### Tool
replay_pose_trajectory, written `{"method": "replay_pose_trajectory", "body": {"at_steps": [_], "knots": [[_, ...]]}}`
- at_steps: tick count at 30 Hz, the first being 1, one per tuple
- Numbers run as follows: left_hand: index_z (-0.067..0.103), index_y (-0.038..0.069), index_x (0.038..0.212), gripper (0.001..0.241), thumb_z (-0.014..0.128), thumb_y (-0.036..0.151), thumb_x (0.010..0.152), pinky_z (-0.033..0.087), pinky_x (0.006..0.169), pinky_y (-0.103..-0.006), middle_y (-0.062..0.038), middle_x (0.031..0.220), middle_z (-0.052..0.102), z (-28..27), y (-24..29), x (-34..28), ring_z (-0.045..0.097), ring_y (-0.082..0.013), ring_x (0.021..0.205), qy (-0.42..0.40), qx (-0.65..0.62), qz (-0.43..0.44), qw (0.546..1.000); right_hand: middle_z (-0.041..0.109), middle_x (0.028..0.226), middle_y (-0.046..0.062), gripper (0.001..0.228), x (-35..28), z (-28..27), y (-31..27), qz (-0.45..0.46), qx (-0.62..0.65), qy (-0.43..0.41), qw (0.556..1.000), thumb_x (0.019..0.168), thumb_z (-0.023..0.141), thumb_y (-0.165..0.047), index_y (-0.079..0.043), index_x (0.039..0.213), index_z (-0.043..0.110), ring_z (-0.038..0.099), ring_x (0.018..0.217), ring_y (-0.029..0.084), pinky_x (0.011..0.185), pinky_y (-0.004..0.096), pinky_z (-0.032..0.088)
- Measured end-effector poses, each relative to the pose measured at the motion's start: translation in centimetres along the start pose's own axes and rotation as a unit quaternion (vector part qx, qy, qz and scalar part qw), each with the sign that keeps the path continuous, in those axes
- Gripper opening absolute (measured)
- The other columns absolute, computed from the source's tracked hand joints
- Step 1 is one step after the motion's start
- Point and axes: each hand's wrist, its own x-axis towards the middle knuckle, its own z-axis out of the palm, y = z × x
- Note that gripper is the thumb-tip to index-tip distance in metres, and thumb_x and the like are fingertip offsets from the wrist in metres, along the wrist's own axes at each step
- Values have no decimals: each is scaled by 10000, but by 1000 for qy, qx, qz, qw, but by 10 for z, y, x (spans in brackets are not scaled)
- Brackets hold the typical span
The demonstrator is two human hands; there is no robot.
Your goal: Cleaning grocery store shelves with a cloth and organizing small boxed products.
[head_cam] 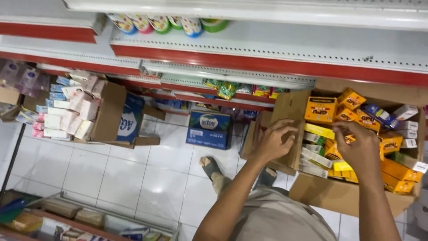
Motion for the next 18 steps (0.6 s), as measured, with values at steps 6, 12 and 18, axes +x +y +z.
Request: {"method": "replay_pose_trajectory", "body": {"at_steps": [6,12,18], "knots": [[623,121,1287,485,786,178,834,449,1106,-479,-164,1573,362,53,11,-31,463,-412,1408,-91,13,-99,991,756,985,112,341,-57,-24,35,90,-24,-141,986,799,835,-176,-71,1112,747,718,714,229,681,360,574],[695,142,1230,341,788,189,906,438,1207,-466,-148,1686,284,61,-7,-43,440,-407,1503,-74,15,-41,996,725,1058,150,461,-89,-17,31,-17,-91,-106,990,740,845,-186,-55,1168,737,695,907,334,786,436,549],[708,113,1161,427,856,235,780,424,1154,-466,-178,1661,223,49,32,-28,406,-426,1466,-138,87,-67,984,715,1027,118,250,-109,-22,74,14,-30,-101,994,828,800,-132,-69,1063,741,695,942,326,839,421,566]]}}
